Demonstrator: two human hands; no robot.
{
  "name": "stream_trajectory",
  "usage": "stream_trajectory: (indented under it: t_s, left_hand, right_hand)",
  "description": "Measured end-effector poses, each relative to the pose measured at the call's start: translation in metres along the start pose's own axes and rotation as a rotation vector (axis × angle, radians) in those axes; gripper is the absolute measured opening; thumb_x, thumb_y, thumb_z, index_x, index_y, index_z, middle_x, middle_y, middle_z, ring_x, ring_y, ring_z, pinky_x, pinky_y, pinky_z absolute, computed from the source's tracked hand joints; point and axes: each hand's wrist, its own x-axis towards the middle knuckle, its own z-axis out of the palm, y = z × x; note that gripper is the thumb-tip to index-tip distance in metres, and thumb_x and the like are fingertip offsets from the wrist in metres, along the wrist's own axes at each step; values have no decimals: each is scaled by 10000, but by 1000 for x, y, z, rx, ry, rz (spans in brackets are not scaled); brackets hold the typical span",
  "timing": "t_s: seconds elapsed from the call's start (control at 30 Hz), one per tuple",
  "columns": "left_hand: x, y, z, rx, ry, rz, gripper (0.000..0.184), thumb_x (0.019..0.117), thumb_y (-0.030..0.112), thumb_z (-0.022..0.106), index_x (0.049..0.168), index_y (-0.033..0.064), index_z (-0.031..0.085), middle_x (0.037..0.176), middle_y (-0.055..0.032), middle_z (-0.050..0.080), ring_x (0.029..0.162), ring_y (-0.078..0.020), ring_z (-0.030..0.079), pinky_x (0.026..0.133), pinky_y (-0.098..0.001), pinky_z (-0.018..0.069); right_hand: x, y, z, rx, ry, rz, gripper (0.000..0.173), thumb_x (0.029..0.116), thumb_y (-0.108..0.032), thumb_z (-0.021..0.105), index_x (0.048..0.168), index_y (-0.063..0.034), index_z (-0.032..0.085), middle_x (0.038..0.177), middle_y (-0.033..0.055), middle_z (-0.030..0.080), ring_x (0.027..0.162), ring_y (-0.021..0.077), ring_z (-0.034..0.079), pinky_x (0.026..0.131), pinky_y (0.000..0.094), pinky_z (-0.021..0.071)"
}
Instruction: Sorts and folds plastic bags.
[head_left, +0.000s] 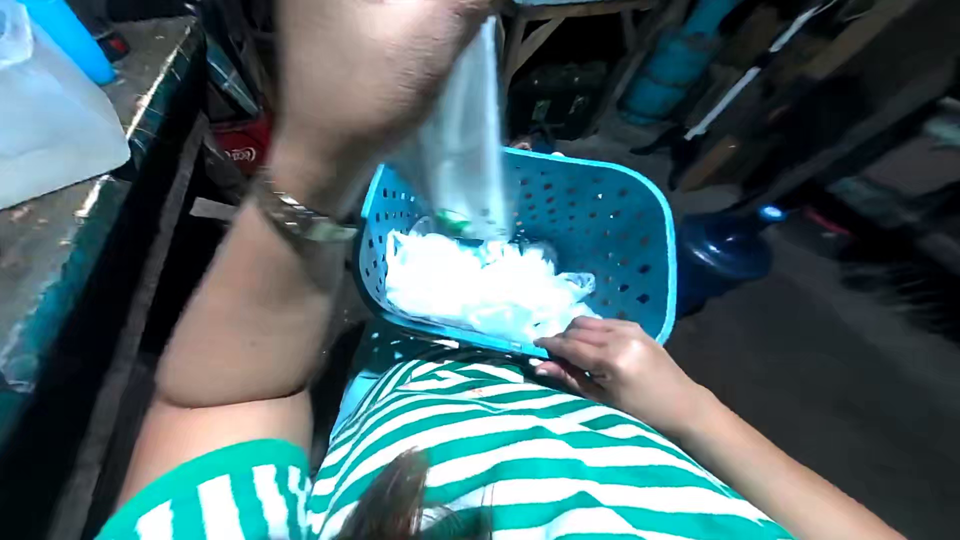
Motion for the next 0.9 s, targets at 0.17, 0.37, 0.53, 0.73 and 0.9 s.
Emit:
stream_trajectory:
  t_s: [0.17,0.37,0.53,0.73,0.9]
  left_hand:
    - [2,-38,72,-276,44,-208,227,1018,136,617,807,53,630,675,23,615,613,-44,609,614,-237,552]
    - [-11,-69,74,-334,-134,-610,233,979,143,677,1152,2,606,934,-41,674,831,-76,667,798,-269,579]
    - [-7,-86,58,-283,-113,-602,229,985,0,601,1212,-34,598,977,-72,665,813,-86,663,765,-265,578]
    - [4,-102,50,-82,-352,-675,249,981,-8,611,1229,-22,619,1004,-80,667,795,-76,637,746,-250,553]
    - [9,-109,68,92,-331,-565,235,985,39,634,1206,-39,640,1032,-136,684,846,-134,650,813,-321,549]
  right_hand:
    - [-2,5,-21,182,-140,135,534,1025,-550,519,1056,-82,773,941,63,756,898,171,709,813,344,584]
    - [97,26,-74,100,201,341,584,975,-452,642,1353,-12,572,1297,189,611,1094,241,642,904,409,555]
    - [180,69,-69,14,68,366,505,835,-258,859,1249,-46,662,1136,206,652,947,357,651,810,559,534]
    - [167,100,-36,142,232,393,134,957,-86,689,1047,5,729,1014,152,710,918,219,689,874,386,566]
    - [156,105,-33,25,306,354,177,986,-105,637,1073,26,718,1096,221,680,1069,379,628,949,500,492]
